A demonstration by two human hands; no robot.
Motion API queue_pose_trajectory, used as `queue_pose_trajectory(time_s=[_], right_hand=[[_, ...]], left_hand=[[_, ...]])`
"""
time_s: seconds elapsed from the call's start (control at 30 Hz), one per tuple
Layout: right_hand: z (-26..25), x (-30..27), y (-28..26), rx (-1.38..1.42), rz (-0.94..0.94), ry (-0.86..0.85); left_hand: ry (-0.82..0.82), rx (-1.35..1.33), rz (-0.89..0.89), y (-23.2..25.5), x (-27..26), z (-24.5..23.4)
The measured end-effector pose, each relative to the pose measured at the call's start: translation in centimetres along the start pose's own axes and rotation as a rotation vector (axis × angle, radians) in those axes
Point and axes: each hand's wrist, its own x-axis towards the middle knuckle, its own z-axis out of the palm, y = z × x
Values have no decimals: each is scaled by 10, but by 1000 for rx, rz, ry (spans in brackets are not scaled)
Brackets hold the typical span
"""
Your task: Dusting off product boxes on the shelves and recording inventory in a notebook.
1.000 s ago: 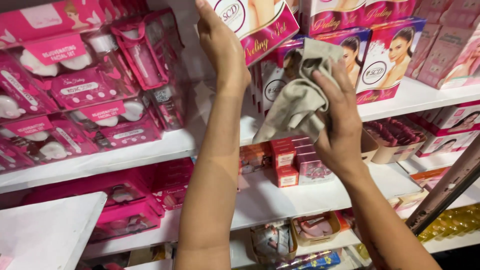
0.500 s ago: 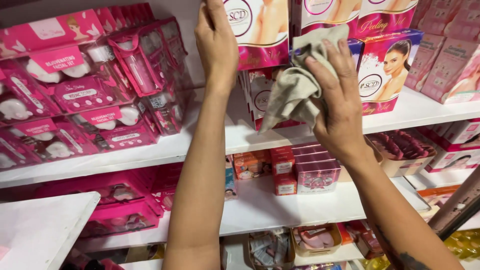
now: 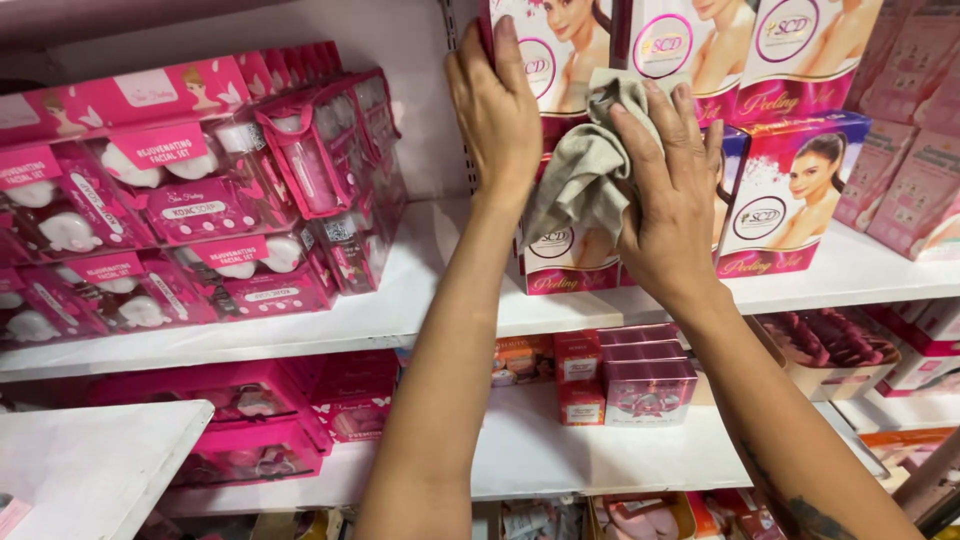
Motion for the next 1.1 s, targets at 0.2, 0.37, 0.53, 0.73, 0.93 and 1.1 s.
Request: queue_pose_trajectory(time_s=[0.2,0.37,0.53,0.73,0.93,1.1], right_hand=[[17,-3,-4,-23,8,-60],[29,-5,-10,-81,20,-29],[30,-5,-8,-62,10,-52],[30,-23,-22,69,-37,-2],[44,-25,-85,310,-138,61],[64,-29,-161,573,-208,27]], left_hand=[[-182,455,-441,5,-3,2],[-403,134,-230,-51,-32,8],[-501,93,-234,-51,-32,1],[-373,161,-134,18,-58,-68],[-347,375,-149,98,-70,-184],[-308,559,-173,168,-66,-281]])
